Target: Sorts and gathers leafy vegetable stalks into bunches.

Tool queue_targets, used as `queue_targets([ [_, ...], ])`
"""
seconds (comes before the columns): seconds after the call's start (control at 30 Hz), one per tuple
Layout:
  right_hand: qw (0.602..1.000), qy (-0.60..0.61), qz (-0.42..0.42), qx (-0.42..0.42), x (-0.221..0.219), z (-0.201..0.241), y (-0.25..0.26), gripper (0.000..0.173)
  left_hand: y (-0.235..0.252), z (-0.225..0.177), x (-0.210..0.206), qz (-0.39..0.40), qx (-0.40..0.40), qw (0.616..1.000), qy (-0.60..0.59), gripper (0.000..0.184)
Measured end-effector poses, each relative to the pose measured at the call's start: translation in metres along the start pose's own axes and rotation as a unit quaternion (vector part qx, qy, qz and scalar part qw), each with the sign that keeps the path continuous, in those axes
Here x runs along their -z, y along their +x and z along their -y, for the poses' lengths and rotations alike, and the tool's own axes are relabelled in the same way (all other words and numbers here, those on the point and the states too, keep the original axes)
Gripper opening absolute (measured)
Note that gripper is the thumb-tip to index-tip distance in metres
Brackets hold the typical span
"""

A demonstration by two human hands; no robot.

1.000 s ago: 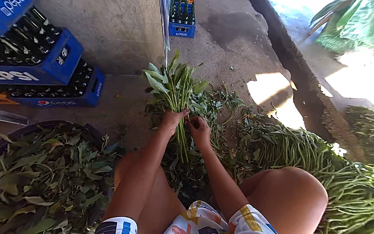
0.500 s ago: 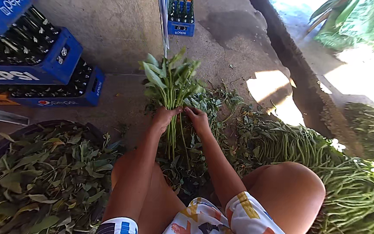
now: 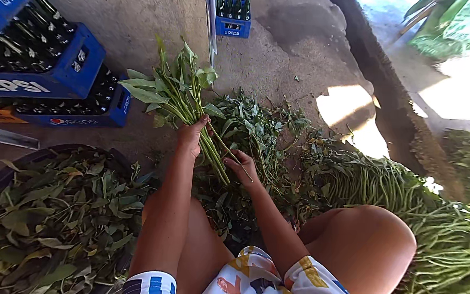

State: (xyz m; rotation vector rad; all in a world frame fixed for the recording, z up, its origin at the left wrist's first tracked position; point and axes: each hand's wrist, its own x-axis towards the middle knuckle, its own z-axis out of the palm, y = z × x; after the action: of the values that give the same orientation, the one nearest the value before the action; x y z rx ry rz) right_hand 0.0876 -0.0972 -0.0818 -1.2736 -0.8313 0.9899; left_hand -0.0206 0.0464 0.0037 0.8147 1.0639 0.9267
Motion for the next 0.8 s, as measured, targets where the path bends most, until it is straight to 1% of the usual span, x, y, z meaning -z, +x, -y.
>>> queue_targets([
  [0.13,0.994,-0.054,-0.029,0.090,-0.013,-0.007,0.000,0.011,-0.001,0.004,-0.005,-0.005,-0.009,1.000,0.022,0.018],
  [0.17,0.992,-0.073,-0.010,0.098,-0.012,-0.009,-0.001,0.010,-0.002,0.004,-0.006,-0.012,-0.011,0.999,0.029,0.017],
  [0.2,0.991,-0.100,0.032,0.084,-0.007,-0.009,-0.002,0.012,-0.001,0.002,-0.006,-0.022,-0.017,0.999,0.035,0.017],
  [0.23,0.985,-0.140,0.094,0.043,0.000,-0.005,-0.002,0.016,0.000,0.001,-0.006,-0.032,-0.027,0.998,0.041,0.017],
  [0.27,0.967,-0.193,0.162,-0.021,0.009,-0.001,-0.001,0.020,0.003,-0.001,-0.004,-0.043,-0.043,0.997,0.047,0.018],
  [0.3,0.941,-0.251,0.209,-0.089,0.018,-0.001,0.002,0.025,0.006,-0.003,-0.001,-0.051,-0.059,0.996,0.048,0.019],
  [0.33,0.915,-0.307,0.217,-0.145,0.026,-0.008,0.007,0.030,0.009,-0.006,0.002,-0.055,-0.070,0.995,0.046,0.020],
  [0.37,0.895,-0.361,0.183,-0.186,0.036,-0.019,0.013,0.037,0.011,-0.008,0.005,-0.057,-0.075,0.995,0.044,0.021],
  [0.4,0.880,-0.405,0.119,-0.216,0.045,-0.033,0.019,0.043,0.013,-0.008,0.007,-0.052,-0.074,0.995,0.041,0.022],
  [0.47,0.846,-0.464,-0.033,-0.262,0.062,-0.060,0.032,0.042,0.015,-0.006,0.010,-0.027,-0.064,0.997,0.025,0.023],
  [0.5,0.823,-0.485,-0.075,-0.286,0.070,-0.070,0.038,0.041,0.015,-0.005,0.010,-0.017,-0.054,0.998,0.015,0.023],
  [0.53,0.813,-0.488,-0.084,-0.307,0.079,-0.077,0.042,0.042,0.013,-0.006,0.007,-0.016,-0.042,0.999,0.003,0.022],
  [0.57,0.821,-0.468,-0.076,-0.319,0.085,-0.079,0.045,0.041,0.010,-0.007,0.005,-0.018,-0.032,0.999,-0.005,0.021],
  [0.6,0.850,-0.419,-0.069,-0.311,0.089,-0.073,0.047,0.037,0.008,-0.008,0.004,-0.021,-0.026,0.999,-0.010,0.021],
  [0.67,0.932,-0.271,-0.062,-0.233,0.090,-0.045,0.050,0.032,0.007,-0.012,0.002,-0.025,-0.027,0.999,-0.017,0.020],
  [0.7,0.957,-0.207,-0.057,-0.196,0.089,-0.028,0.047,0.030,0.008,-0.011,0.002,-0.026,-0.028,0.999,-0.016,0.021],
  [0.8,0.989,-0.052,-0.049,-0.126,0.091,0.011,0.028,0.019,0.007,-0.007,0.001,-0.014,-0.014,1.000,-0.006,0.023],
])
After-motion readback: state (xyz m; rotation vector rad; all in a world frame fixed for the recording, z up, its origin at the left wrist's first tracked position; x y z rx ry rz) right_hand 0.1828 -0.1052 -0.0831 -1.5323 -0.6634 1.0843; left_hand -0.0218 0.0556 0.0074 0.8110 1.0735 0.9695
